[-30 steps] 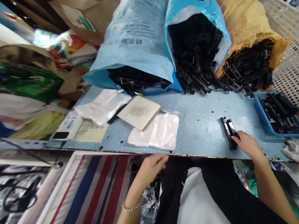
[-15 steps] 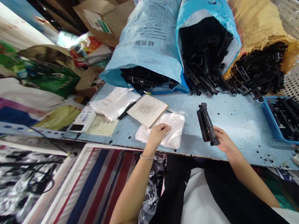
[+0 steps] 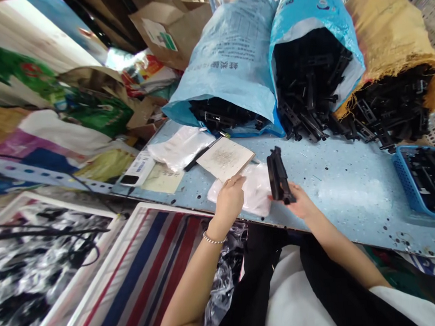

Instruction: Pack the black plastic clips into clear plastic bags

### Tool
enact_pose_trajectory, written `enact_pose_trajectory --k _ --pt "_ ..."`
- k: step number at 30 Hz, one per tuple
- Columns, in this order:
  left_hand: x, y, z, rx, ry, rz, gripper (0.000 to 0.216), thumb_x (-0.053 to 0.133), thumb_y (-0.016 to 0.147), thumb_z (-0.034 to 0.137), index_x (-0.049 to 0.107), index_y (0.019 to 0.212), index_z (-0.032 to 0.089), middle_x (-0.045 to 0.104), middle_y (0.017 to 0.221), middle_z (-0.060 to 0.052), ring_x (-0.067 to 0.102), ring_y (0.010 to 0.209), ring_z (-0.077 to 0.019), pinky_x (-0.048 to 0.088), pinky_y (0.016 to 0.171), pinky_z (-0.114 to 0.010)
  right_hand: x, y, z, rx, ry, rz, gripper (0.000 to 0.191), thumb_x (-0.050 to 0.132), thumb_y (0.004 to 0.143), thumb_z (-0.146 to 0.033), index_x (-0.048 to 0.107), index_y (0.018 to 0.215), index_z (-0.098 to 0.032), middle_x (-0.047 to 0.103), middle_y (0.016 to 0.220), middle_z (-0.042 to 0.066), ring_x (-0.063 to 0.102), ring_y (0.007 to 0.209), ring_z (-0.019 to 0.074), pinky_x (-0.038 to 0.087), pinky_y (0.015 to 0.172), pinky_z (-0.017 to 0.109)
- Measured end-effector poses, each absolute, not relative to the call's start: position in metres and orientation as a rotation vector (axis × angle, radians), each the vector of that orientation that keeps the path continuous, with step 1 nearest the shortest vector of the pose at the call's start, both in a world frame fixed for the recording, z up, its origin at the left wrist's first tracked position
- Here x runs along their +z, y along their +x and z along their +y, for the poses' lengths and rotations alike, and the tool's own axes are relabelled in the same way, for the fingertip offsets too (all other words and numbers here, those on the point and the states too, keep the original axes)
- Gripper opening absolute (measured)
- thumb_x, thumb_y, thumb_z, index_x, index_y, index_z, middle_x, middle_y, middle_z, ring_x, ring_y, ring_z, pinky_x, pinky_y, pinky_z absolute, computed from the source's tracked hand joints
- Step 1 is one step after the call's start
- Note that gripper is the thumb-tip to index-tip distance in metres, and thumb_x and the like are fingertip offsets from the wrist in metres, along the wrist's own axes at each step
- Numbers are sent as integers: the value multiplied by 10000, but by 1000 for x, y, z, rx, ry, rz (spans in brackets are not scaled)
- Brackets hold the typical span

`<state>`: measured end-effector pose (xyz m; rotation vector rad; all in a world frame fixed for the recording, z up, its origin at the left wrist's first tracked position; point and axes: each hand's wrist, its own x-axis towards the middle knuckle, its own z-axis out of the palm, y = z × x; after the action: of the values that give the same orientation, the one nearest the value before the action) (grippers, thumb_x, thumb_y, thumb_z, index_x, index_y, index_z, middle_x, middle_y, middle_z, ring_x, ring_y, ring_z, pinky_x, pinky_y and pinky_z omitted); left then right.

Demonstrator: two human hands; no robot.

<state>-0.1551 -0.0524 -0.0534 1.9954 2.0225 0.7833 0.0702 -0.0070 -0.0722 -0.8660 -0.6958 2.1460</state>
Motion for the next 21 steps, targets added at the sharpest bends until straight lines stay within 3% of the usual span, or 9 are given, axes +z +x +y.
enact_pose_trajectory --k 4,8,11,16,19,21 --pt "-52 -150 -49 911 1861 1882 534 458 788 28 604 1289 139 616 1330 -140 616 1208 -245 533 1023 -398 -66 105 -30 2690 -755 -625 295 677 831 -393 673 967 -131 671 779 61 608 643 143 494 473 220" --pt "-42 -125 -67 964 2005 1700 624 414 821 0 496 1419 159 534 1434 -149 501 1363 -246 464 1122 -424 -79 98 -36 2833 -687 -461 258 601 891 -365 642 998 -134 625 762 28 537 589 81 394 388 121" --pt "-32 -101 -91 984 2155 1419 695 383 857 -17 369 1514 208 482 1489 -139 481 1387 -223 468 1127 -395 -90 83 -34 2522 -869 -632 211 639 853 -378 639 878 -168 599 702 0 503 569 86 408 414 141" --pt "-38 -75 -110 925 2207 1180 755 382 879 -17 237 1570 252 441 1531 -134 446 1417 -231 447 1151 -426 -88 75 -45 2064 -1057 -836 129 712 796 -309 637 776 -205 612 719 -21 561 707 133 504 647 226" --pt "-34 -74 -118 869 2257 1233 686 436 888 24 323 1534 226 518 1456 -147 522 1353 -247 499 1102 -429 -66 83 -60 1825 -1093 -1212 93 711 791 -250 696 869 -202 661 813 -5 597 829 167 508 793 279" --pt "-19 -85 -134 853 2266 1284 570 474 920 91 437 1470 237 614 1336 -129 612 1245 -240 544 1046 -407 -50 92 -67 1892 -976 -1473 221 688 822 -266 708 1034 -205 695 923 17 628 906 186 508 862 325"
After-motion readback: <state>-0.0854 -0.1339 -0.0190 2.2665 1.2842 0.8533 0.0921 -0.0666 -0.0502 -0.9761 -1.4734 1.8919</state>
